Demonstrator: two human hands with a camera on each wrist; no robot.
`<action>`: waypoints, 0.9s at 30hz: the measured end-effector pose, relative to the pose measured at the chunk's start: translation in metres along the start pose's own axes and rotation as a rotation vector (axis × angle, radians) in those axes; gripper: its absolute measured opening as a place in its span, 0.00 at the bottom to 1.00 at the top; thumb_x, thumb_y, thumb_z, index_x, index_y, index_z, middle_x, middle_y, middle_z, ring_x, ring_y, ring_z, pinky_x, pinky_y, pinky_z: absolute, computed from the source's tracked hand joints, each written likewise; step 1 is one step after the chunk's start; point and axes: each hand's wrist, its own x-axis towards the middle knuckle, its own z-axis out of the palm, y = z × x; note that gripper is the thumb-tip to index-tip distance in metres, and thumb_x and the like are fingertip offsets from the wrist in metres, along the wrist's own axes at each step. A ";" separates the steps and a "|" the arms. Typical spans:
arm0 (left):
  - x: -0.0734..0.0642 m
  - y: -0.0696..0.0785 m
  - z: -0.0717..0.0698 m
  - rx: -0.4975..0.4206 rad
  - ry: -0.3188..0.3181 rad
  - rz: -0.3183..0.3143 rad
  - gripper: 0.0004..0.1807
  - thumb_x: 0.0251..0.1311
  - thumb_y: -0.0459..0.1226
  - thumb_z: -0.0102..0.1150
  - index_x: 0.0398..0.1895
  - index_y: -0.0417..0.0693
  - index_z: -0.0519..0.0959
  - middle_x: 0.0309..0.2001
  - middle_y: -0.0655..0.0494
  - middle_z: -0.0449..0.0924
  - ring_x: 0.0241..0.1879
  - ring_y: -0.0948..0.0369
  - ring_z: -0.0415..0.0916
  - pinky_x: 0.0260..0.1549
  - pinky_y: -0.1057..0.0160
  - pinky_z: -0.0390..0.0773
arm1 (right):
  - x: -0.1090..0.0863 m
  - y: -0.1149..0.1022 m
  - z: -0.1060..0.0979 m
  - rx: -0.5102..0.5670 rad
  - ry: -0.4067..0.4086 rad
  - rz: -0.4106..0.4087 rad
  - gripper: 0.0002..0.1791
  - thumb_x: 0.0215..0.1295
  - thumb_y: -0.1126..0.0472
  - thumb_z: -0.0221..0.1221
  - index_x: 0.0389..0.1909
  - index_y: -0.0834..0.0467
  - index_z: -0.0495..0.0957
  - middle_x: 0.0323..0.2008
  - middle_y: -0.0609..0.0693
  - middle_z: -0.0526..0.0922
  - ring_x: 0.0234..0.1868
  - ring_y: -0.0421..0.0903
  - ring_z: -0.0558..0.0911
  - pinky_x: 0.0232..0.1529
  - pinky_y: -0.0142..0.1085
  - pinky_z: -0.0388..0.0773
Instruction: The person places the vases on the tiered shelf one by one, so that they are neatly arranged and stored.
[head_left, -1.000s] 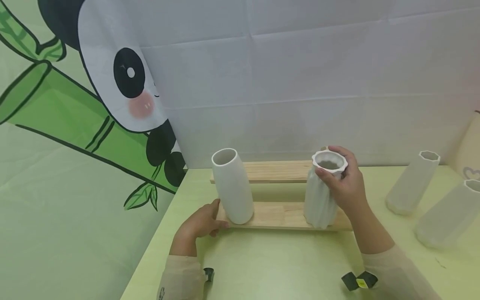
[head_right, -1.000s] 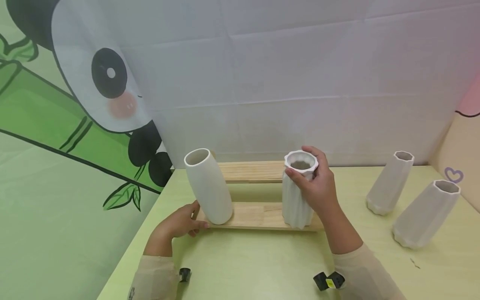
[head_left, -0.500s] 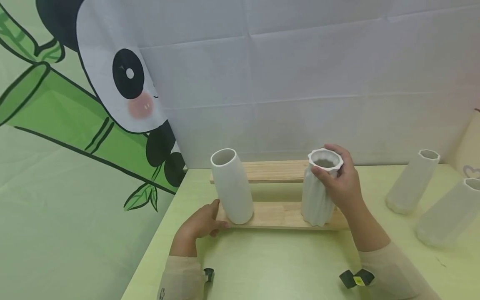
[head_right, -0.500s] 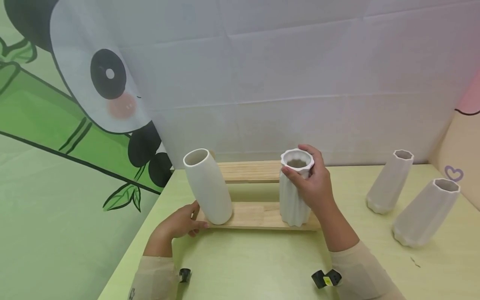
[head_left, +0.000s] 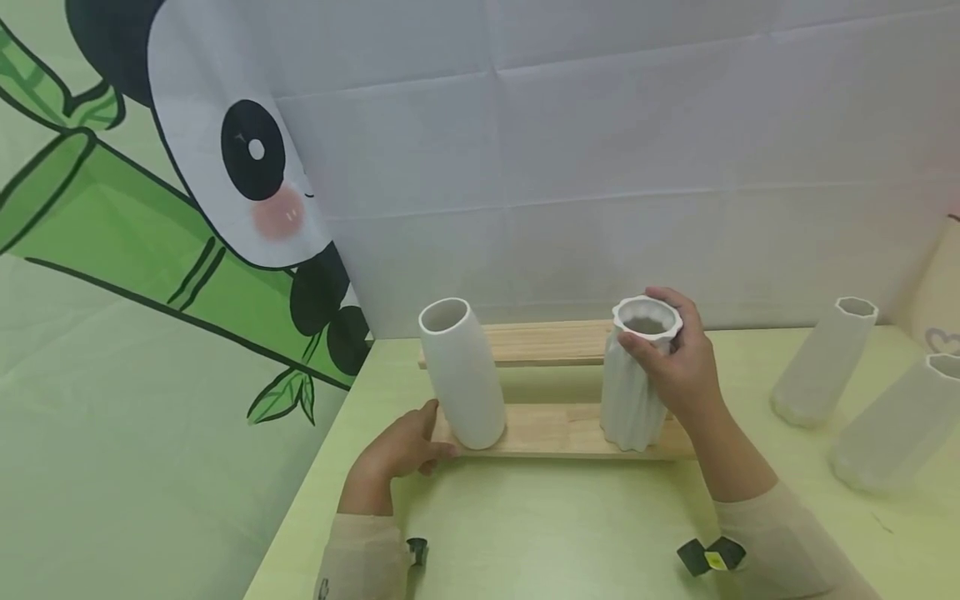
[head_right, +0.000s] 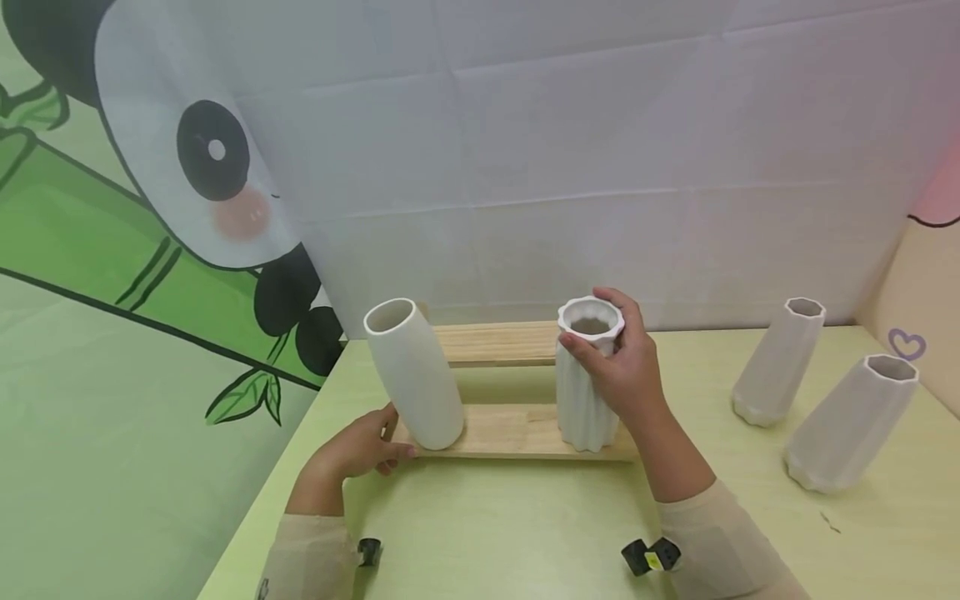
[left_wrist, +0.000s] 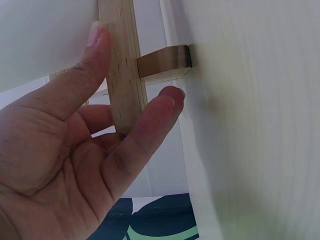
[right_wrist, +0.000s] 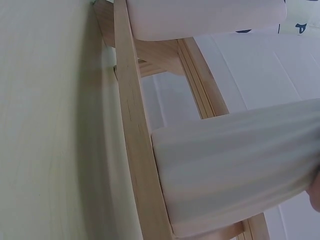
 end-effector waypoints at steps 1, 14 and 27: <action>0.000 0.000 0.000 0.000 0.000 0.001 0.51 0.53 0.47 0.71 0.76 0.44 0.53 0.25 0.49 0.79 0.23 0.57 0.76 0.42 0.54 0.71 | 0.000 0.000 0.000 -0.004 -0.001 0.001 0.36 0.61 0.57 0.66 0.70 0.46 0.62 0.48 0.49 0.78 0.45 0.36 0.78 0.41 0.25 0.74; 0.004 -0.002 0.001 0.007 -0.003 0.008 0.53 0.54 0.50 0.70 0.76 0.43 0.51 0.25 0.50 0.79 0.23 0.57 0.76 0.41 0.55 0.71 | 0.003 0.000 -0.005 0.012 -0.046 0.001 0.40 0.63 0.57 0.65 0.73 0.43 0.57 0.54 0.48 0.76 0.49 0.36 0.76 0.46 0.25 0.73; 0.002 0.001 0.001 -0.028 0.002 0.016 0.50 0.54 0.48 0.70 0.74 0.43 0.54 0.26 0.49 0.79 0.24 0.56 0.78 0.39 0.55 0.72 | 0.010 0.001 -0.017 0.174 -0.113 -0.154 0.45 0.67 0.60 0.60 0.77 0.45 0.42 0.66 0.53 0.72 0.60 0.37 0.74 0.59 0.24 0.66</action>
